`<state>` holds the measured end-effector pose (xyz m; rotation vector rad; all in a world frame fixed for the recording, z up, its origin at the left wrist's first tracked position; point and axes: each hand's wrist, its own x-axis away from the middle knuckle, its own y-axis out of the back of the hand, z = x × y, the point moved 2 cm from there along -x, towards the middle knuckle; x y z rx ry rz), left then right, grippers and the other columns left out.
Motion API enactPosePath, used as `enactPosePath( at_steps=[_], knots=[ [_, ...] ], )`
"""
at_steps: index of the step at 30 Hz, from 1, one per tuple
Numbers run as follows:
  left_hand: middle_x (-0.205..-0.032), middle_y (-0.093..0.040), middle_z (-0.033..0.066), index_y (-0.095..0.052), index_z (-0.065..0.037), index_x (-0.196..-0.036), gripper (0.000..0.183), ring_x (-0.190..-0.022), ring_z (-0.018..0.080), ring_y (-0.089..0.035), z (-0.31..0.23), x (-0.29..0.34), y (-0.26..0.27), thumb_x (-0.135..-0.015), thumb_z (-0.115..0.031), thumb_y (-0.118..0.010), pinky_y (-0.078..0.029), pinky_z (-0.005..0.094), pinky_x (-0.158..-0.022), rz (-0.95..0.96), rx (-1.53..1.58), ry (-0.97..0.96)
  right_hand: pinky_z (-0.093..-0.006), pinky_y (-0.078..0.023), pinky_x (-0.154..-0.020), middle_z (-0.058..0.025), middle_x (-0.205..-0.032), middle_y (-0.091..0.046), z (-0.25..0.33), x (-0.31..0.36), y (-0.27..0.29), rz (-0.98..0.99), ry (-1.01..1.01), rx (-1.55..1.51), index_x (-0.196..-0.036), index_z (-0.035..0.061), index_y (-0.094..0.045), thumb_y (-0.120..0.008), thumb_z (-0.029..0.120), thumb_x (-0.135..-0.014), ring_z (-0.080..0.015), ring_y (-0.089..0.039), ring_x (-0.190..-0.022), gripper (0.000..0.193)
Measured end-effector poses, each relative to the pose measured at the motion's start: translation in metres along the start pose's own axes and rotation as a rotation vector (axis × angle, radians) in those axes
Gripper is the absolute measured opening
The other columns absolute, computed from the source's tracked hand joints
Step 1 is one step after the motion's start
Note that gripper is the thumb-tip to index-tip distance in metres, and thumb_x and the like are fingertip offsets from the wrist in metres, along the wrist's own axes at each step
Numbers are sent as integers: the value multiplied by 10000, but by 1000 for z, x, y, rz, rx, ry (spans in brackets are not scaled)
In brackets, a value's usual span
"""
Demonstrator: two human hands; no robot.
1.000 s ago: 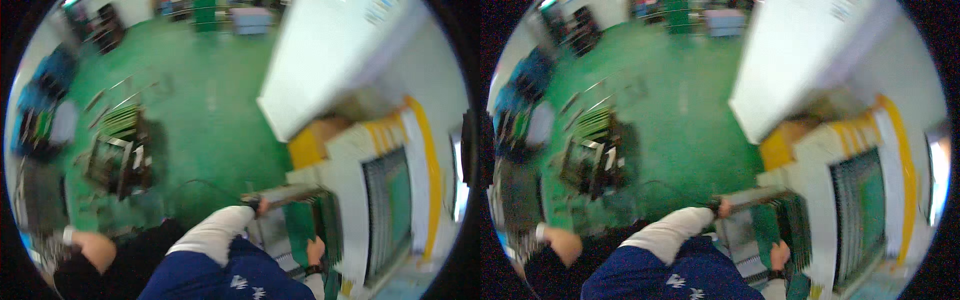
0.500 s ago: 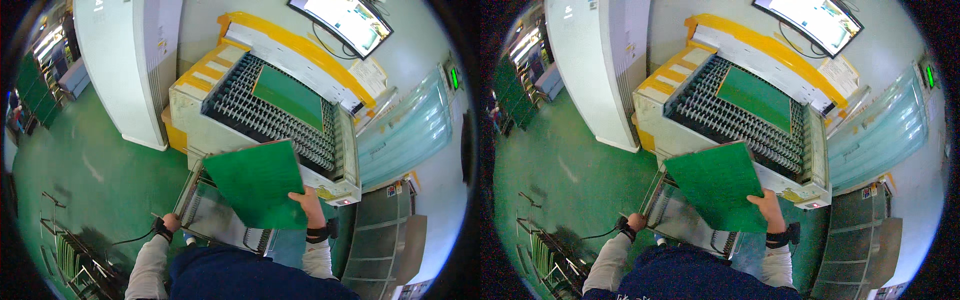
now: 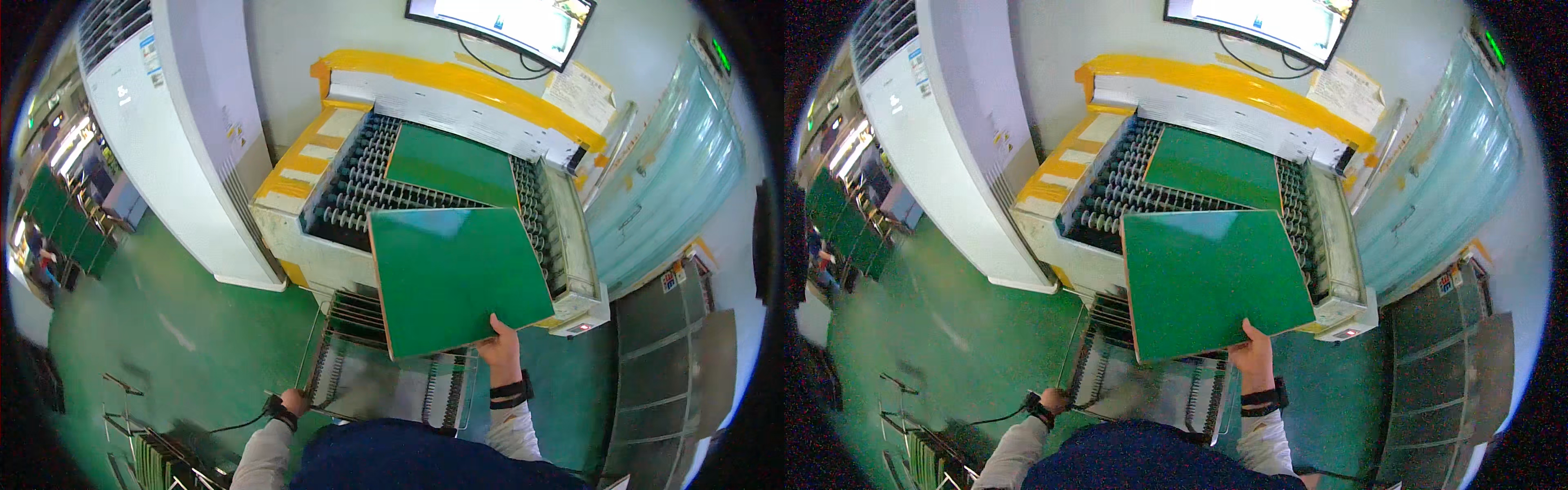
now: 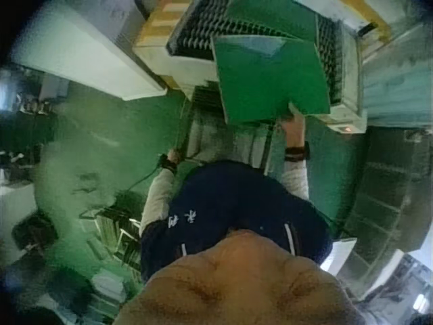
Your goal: Loading green panels into an industrial machine and organizing metal racks on the floor.
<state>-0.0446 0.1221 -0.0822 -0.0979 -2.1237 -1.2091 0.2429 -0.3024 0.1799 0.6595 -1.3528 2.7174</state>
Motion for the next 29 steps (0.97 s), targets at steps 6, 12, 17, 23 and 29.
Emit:
enactPosePath(
  at_steps=[6, 12, 17, 23, 29],
  knots=[
    [-921, -690, 171, -717, -121, -998, 325, -866, 359, -659, 17, -9, -14, -749, -314, -640, -527, 446, -765, -43, 190, 0, -393, -505, -876, -68, -1066, -640, -21, -23, -12, 60, -40, -94, -1065, 56, -582, -558, 86, -917, -229, -613, -991, 153],
    [-896, -689, 169, -726, -111, -932, 367, -863, 372, -653, 3, -1, -2, -722, -404, -657, -527, 446, -770, 18, 131, 89, -363, -508, -785, -51, -970, -640, -38, -40, -16, -26, -203, 101, -1018, 102, -594, -614, 184, -909, -209, -607, -866, 137],
    [-889, -684, 185, -731, -111, -932, 341, -857, 376, -653, 12, -5, -14, -717, -367, -658, -528, 439, -776, 39, 312, 186, -370, -502, -716, -63, -886, -642, -44, -51, -20, -33, -219, 207, -975, 104, -597, -656, 265, -886, -219, -608, -794, 193],
    [-895, -684, 186, -733, -116, -949, 288, -858, 374, -653, -6, 5, 0, -747, -280, -609, -524, 436, -789, 10, 93, 157, -369, -494, -674, -82, -833, -636, -47, -67, -22, -23, -240, 256, -939, 92, -595, -660, 302, -882, -207, -596, -727, 227],
    [-898, -688, 186, -735, -111, -952, 282, -876, 361, -657, 8, 1, -14, -769, -277, -600, -521, 440, -802, -27, 259, 119, -382, -495, -697, -132, -876, -631, -50, -80, -17, -19, -243, 210, -974, 64, -569, -681, 336, -866, -216, -594, -731, 314]
  ],
)
